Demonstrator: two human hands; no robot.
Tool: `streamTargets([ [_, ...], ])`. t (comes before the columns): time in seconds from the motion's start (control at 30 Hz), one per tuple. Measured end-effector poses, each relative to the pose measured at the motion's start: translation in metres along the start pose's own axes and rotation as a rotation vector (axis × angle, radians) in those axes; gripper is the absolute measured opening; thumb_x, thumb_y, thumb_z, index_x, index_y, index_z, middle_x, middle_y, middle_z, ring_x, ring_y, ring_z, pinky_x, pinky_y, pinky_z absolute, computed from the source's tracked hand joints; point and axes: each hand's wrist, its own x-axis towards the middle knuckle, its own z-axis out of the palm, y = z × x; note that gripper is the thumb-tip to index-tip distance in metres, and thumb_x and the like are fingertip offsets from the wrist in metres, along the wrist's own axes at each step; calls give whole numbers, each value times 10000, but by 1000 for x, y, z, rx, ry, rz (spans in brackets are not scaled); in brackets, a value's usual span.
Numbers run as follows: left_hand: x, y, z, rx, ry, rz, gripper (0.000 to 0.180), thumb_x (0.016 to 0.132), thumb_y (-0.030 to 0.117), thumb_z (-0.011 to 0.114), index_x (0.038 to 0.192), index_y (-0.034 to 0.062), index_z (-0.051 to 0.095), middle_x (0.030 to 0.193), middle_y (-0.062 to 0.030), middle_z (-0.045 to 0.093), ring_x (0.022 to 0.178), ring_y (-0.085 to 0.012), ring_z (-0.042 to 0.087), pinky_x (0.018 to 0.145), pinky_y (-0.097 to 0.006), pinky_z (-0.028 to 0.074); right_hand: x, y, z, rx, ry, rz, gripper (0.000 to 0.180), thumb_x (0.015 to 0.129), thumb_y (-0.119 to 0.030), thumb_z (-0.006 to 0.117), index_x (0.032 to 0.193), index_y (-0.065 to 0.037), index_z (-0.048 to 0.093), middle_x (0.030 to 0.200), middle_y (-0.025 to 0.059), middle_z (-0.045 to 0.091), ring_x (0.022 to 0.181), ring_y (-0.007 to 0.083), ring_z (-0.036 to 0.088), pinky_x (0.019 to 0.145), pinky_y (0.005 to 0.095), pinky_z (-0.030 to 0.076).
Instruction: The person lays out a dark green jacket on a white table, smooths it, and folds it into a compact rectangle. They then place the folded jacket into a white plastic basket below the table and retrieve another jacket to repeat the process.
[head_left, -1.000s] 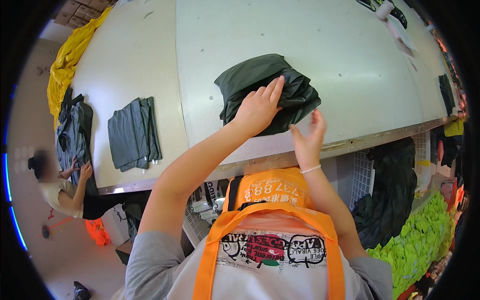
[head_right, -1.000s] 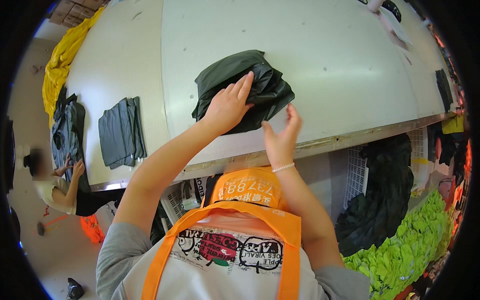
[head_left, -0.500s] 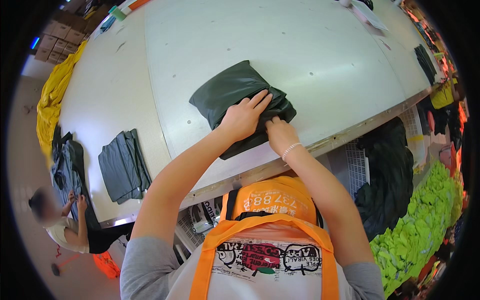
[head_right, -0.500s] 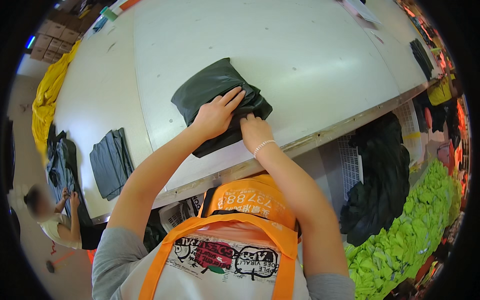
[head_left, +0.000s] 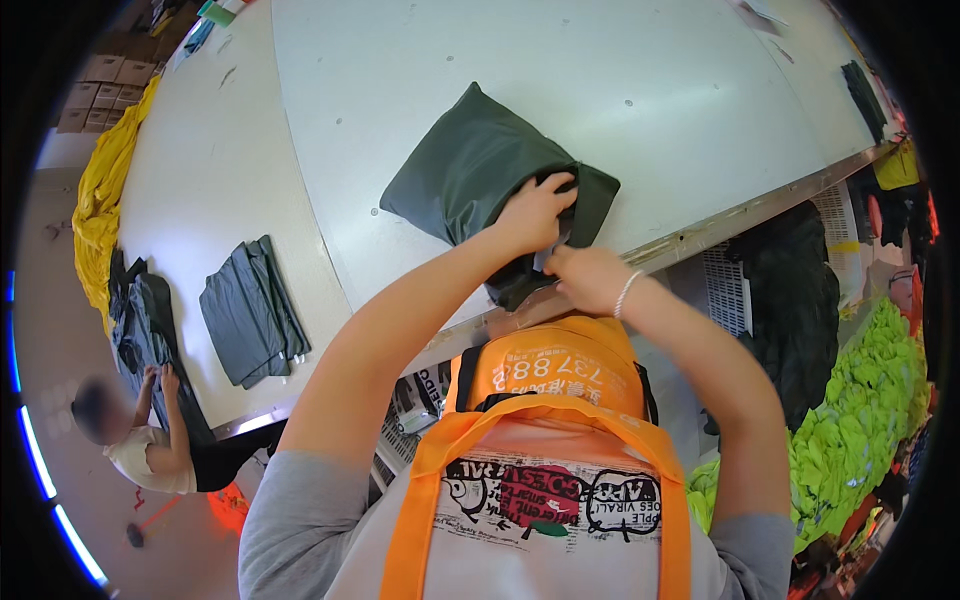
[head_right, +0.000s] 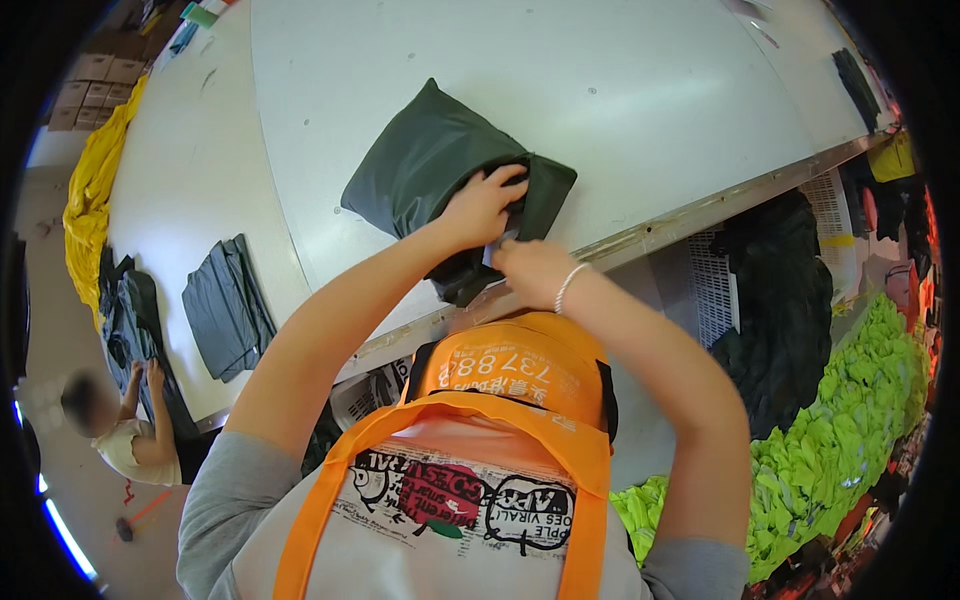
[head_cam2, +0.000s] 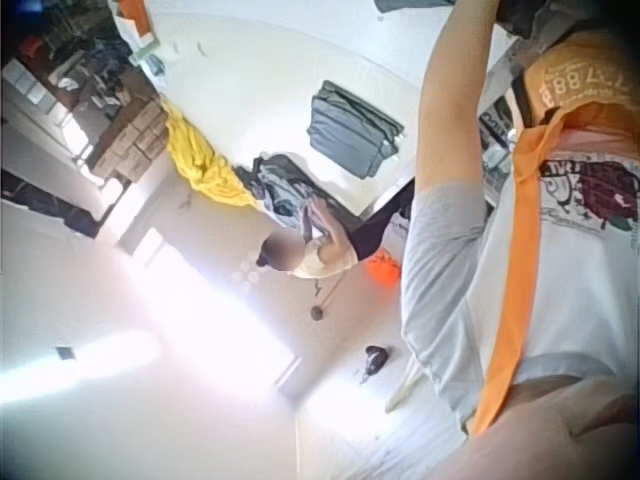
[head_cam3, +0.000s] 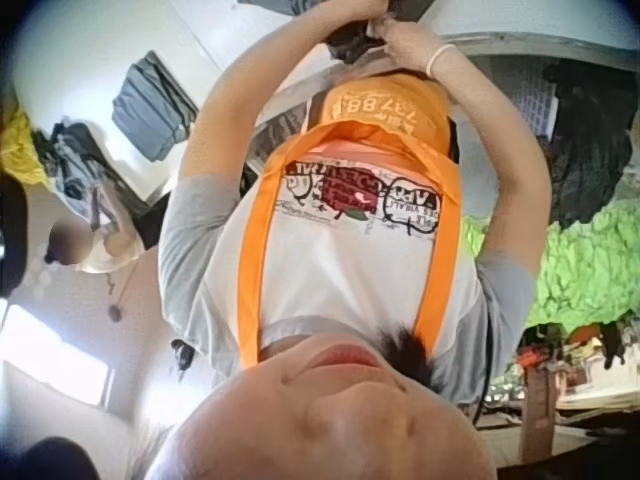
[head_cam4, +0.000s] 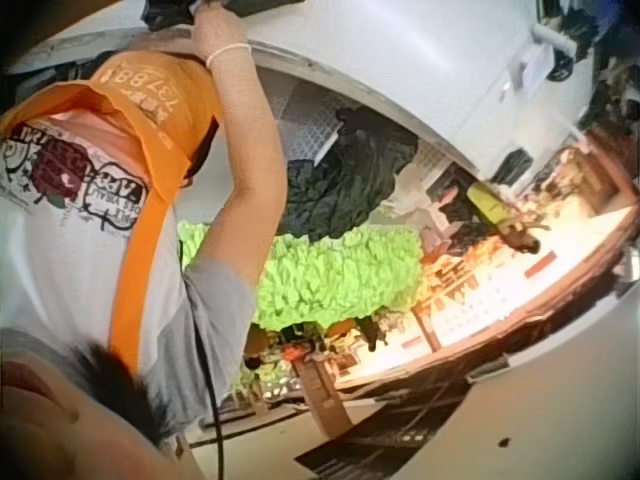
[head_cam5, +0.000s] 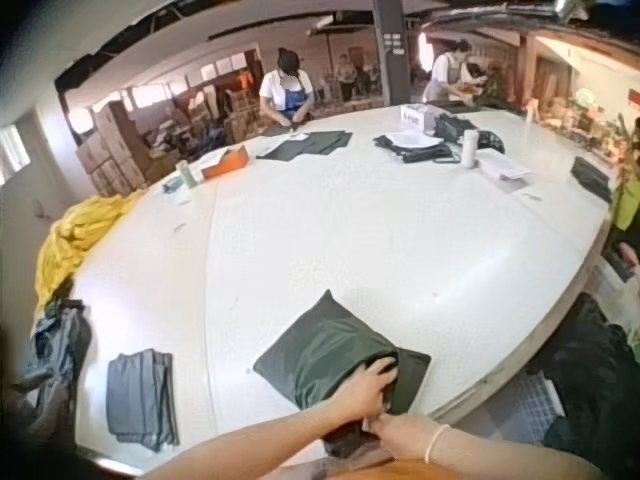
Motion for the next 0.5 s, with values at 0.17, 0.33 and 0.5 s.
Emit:
streamTargets([
  [0.17,13,-2,1,-137,24,-24,565,711,-39,497,1260,87,551,1415,-93,391,1162,-427,436,1023,-435,362,5,-22,38,160,85,150,128,830,-99,564,924,-34,621,972,194,548,832,360,616,759,432,503],
  [0.33,19,-2,30,46,414,46,522,730,-39,515,1245,40,548,1373,-94,417,1028,-400,506,922,-412,436,-10,-42,27,199,231,10,84,799,-70,567,793,-13,628,937,136,526,732,331,607,693,425,503],
  [0.5,30,9,61,719,404,-90,470,765,70,558,1232,12,545,1412,-63,326,892,-237,475,793,-356,496,-18,-23,16,60,171,-76,81,782,-60,565,803,-28,637,908,95,541,717,301,610,660,404,505],
])
